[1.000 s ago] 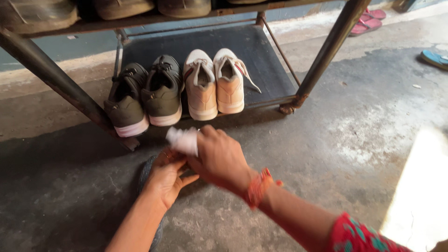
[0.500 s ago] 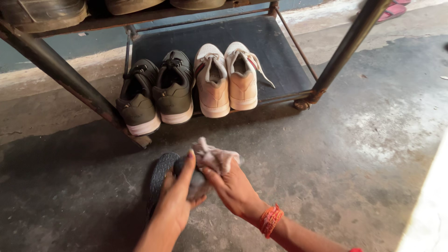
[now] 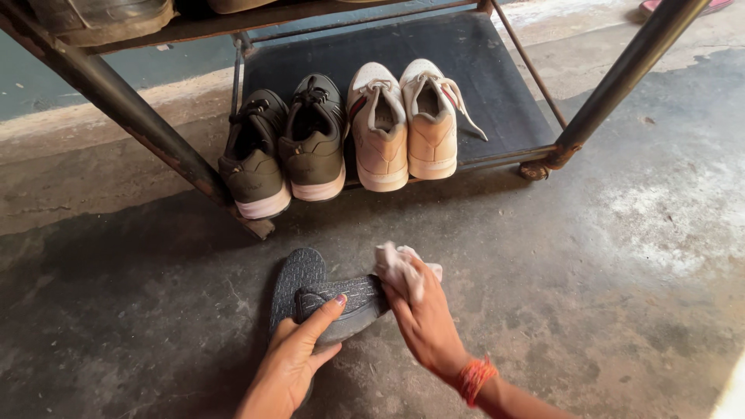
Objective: The person wipes a pair of white sneakers and a pair of dark slip-on shoes with a cloth. They then place the cleaned shoes onto a metal shoe rack alongside other footwear.
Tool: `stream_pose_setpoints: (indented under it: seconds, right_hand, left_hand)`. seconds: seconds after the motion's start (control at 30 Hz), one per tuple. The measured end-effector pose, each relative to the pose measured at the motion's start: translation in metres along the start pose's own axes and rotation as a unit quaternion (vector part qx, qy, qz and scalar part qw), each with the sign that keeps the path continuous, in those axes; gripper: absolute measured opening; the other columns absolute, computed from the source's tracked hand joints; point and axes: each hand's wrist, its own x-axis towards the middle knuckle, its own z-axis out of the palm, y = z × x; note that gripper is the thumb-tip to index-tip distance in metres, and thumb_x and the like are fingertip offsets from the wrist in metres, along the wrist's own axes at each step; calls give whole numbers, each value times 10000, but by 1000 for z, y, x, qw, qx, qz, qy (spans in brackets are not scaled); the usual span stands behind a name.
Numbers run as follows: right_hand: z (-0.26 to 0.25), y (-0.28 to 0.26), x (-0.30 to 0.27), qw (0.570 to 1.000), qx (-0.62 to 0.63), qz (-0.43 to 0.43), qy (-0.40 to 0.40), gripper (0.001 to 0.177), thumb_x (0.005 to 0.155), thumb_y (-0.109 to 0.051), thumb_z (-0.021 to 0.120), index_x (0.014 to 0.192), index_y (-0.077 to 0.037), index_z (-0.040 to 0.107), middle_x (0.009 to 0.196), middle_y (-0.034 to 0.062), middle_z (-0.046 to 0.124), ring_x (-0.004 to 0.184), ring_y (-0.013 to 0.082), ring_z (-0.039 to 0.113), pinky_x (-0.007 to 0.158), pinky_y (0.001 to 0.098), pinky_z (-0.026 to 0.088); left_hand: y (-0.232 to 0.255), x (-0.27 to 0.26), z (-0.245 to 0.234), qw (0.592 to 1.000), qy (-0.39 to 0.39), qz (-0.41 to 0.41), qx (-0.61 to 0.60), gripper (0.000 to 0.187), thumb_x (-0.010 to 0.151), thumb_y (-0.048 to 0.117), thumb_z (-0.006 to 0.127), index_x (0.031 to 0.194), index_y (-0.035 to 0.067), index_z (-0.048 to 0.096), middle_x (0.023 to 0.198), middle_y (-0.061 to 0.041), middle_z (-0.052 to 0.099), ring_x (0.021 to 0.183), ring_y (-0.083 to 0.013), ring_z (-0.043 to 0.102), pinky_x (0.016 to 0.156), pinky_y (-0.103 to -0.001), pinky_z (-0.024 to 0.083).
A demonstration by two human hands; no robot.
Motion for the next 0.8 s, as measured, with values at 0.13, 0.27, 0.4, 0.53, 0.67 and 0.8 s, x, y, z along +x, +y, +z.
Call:
stream_pose_setpoints:
  seconds: [0.13, 0.27, 0.4, 0.53, 0.67, 0.8]
  right_hand:
    - [-16, 11, 11, 988, 73, 130, -38, 360, 1020, -260, 416, 1296, -56, 525, 1297, 178, 636, 1171, 304, 640, 1005, 439, 523]
    - [-29, 35, 23, 975, -57, 207, -54, 373, 1000, -268, 460, 1318, -83, 517, 1242, 182, 692, 1106, 333, 710, 1009, 474, 559]
    - [-26, 52, -1, 993, -92, -11, -67, 344, 1035, -211, 431, 1328, -38, 481, 1331, 220, 587, 1227, 362, 589, 1059, 497, 446]
    - [-49, 45, 24, 979, -111, 136, -107, 303, 971, -166, 441, 1234, -89, 571, 1243, 139, 661, 1155, 284, 654, 1026, 448, 501]
    - [-60, 1, 50, 994, -80, -40, -56, 331, 942, -137, 495, 1246, -69, 608, 1211, 142, 675, 1116, 309, 667, 1025, 449, 515]
    - [-33, -40, 10, 965, -8, -218, -143, 307, 930, -84, 517, 1210, -49, 638, 1309, 215, 622, 1250, 390, 582, 1100, 479, 438]
  left_hand:
    - [2, 1, -6, 1000, -23, -18, 9, 785, 661, 330, 885, 1145, -167, 517, 1329, -250, 560, 1359, -296, 527, 1113, -553, 494]
    - [4, 2, -14, 999, -29, -45, -12, 819, 716, 311, 910, 1180, -233, 511, 1347, -318, 480, 1387, -375, 488, 1125, -540, 495]
    - [7, 1, -16, 996, -82, -27, 11, 872, 629, 329, 903, 1234, -148, 497, 1349, -264, 620, 1350, -332, 579, 1118, -515, 479]
    - [16, -16, -4, 981, -68, 41, 175, 908, 578, 374, 893, 1288, -70, 542, 1197, -226, 708, 1217, -350, 667, 1062, -457, 492]
    - [24, -40, 9, 903, -55, 215, 369, 1057, 550, 331, 941, 1438, 37, 449, 1236, -157, 643, 1241, -284, 627, 1071, -381, 473]
    - [19, -44, 27, 780, -67, 238, 575, 845, 616, 362, 910, 1309, 52, 537, 1273, -166, 641, 1247, -300, 626, 1074, -364, 499]
